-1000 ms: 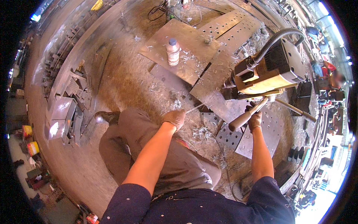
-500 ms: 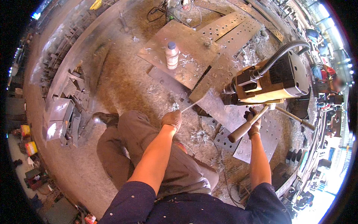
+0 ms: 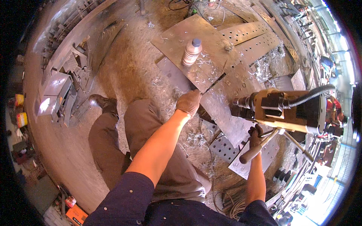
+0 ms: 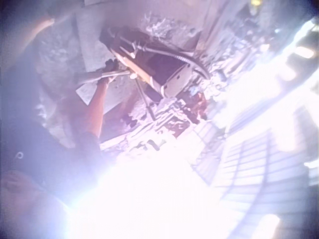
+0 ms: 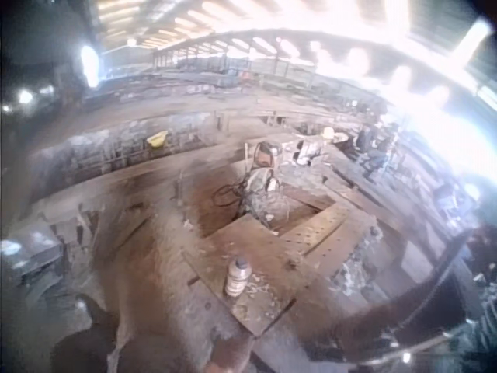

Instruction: The person operates a yellow hole-saw drill on a metal plate, adjusting the tool and repositioning the plate while another worker places additional metal pieces nearby. The person continues drilling and handling the plate throughout the clip.

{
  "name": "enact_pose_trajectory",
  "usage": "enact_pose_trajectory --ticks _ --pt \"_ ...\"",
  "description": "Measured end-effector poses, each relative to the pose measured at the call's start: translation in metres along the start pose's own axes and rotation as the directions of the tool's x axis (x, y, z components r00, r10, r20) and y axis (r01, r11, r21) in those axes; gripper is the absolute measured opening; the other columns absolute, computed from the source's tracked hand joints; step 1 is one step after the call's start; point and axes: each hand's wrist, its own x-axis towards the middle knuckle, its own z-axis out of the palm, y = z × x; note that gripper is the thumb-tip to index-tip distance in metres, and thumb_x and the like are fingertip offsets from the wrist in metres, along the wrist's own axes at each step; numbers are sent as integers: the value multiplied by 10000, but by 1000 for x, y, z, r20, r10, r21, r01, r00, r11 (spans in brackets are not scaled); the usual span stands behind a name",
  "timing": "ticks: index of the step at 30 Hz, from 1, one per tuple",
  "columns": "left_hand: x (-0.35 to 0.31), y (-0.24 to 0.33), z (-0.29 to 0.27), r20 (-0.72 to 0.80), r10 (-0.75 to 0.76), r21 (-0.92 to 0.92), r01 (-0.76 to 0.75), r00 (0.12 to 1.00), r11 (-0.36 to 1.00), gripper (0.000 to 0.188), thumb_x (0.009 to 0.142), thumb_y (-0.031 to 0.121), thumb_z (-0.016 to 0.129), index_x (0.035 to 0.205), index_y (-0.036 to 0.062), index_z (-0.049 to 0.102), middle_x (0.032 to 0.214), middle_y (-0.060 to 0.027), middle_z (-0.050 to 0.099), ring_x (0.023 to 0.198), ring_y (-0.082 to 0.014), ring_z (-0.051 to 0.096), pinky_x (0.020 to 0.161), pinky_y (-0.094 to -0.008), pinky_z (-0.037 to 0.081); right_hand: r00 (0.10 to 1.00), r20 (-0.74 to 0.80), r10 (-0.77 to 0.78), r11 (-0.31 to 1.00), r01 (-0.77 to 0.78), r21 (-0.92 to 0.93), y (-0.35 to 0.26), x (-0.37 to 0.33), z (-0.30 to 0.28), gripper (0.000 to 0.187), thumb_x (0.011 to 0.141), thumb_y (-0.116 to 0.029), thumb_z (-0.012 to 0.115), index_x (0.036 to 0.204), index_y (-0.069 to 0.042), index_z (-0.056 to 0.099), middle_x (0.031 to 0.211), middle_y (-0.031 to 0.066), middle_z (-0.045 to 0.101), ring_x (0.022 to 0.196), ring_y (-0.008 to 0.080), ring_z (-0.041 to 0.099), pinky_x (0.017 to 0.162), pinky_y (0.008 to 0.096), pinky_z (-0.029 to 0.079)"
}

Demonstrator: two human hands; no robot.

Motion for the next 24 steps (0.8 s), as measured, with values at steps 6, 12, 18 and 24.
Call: enact_pose_trajectory --ticks 6,12,18,24 --pt "46 -1 -19 29 382 185 -381 924 906 217 1043 252 634 1113 76 741 1106 -189 772 1014 -406 778 870 -569 602 998 -63 4 990 5 140 -4 -11 6 382 1125 -165 560 1477 -32 623 1215 121 775 972 183 739 728 289 560" --pt "93 20 -9 -76 333 268 -303 940 915 167 988 194 654 950 87 776 984 -167 784 939 -367 793 783 -499 619 994 -112 -14 999 10 -37 -2 -13 5 256 1127 -187 607 1339 -56 667 1118 104 804 885 182 761 615 291 562" --pt "129 30 11 -61 507 226 -483 860 846 158 953 172 644 938 82 773 886 -170 782 786 -378 777 681 -504 604 990 -121 72 992 -83 -95 -12 -15 3 201 1097 -192 656 1198 -33 725 1071 99 826 882 189 799 622 302 590" --pt "151 64 16 -57 189 291 -165 980 943 210 941 205 632 967 71 792 878 -178 783 824 -400 791 707 -533 607 944 -303 132 927 -226 -299 -22 -19 7 348 1063 -269 680 1261 17 701 1079 122 811 883 210 788 706 363 619"
